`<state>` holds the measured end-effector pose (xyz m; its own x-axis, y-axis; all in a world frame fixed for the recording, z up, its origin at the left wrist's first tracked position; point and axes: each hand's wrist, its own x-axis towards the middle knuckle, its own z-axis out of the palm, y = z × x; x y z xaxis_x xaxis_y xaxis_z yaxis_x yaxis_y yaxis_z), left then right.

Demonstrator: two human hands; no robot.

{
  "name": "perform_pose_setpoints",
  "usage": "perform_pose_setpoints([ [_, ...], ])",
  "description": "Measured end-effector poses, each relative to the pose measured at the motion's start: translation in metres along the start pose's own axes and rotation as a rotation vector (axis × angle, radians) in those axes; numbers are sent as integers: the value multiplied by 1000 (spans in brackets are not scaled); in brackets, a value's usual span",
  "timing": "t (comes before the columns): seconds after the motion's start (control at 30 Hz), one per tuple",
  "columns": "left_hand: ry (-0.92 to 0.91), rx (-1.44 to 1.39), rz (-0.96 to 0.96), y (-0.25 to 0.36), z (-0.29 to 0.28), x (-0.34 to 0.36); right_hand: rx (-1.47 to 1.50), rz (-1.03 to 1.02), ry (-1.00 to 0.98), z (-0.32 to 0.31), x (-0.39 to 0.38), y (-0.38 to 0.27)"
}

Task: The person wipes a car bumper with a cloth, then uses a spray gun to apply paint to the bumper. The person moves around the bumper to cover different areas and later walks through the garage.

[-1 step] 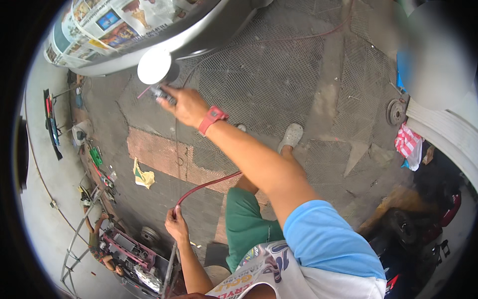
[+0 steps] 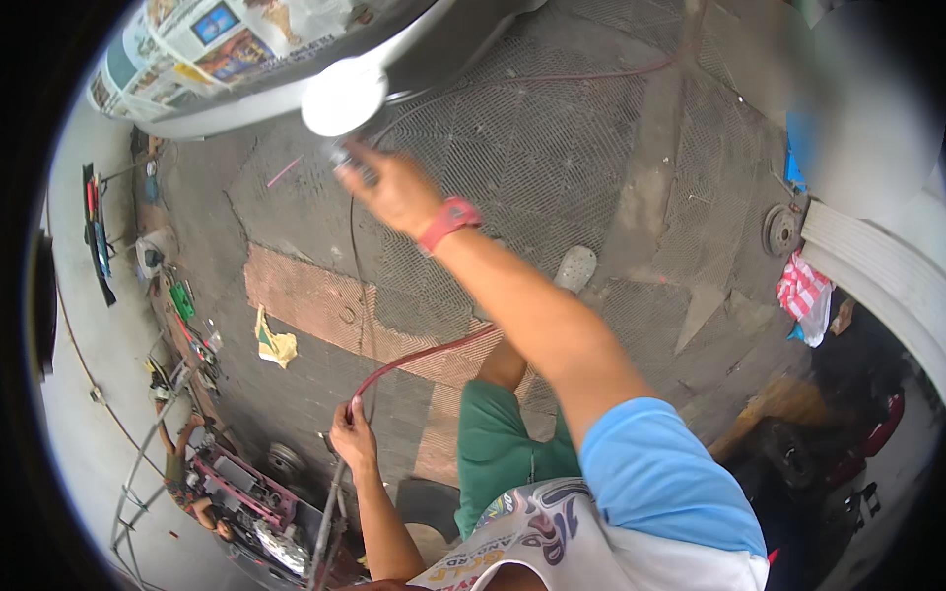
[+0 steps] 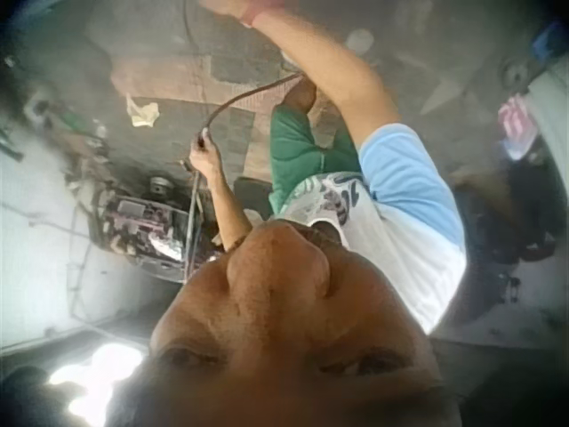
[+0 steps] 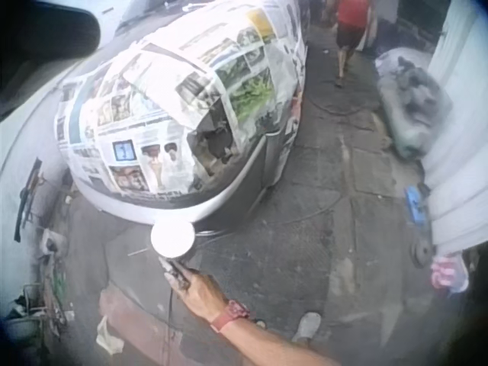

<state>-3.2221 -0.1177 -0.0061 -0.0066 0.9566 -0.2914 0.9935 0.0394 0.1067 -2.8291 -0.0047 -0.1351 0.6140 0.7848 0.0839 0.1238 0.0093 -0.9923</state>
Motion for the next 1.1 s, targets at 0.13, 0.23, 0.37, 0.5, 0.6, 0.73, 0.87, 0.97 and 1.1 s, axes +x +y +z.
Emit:
perform_pose_setpoints([
  [0.13, -53, -133, -19, 22, 71, 2, -151, 56, 59, -105, 9, 13],
  [0.23, -58, -152, 31, 51, 113, 6, -230, 168, 204, -180, 27, 30],
  [0.37, 31, -32, 149, 68, 155, 35, -315, 94, 412, -206, 38, 55],
  [0.5, 270, 84, 92, 66, 161, 78, -176, 179, 367, -153, -3, 85],
  [0.6, 481, 206, 73, 37, 179, 116, -84, 59, 275, -75, -35, 123],
  [0.73, 623, 201, -7, 20, 205, 161, -43, -70, 119, 26, -46, 162],
  [0.87, 745, 137, 15, 22, 254, 204, 41, -213, -30, 72, -25, 206],
  [0.97, 739, 87, 32, 33, 303, 227, 42, -129, -134, 57, -20, 231],
  [1.1, 710, 43, 122, 56, 343, 239, -24, -312, 172, 14, -38, 273],
])
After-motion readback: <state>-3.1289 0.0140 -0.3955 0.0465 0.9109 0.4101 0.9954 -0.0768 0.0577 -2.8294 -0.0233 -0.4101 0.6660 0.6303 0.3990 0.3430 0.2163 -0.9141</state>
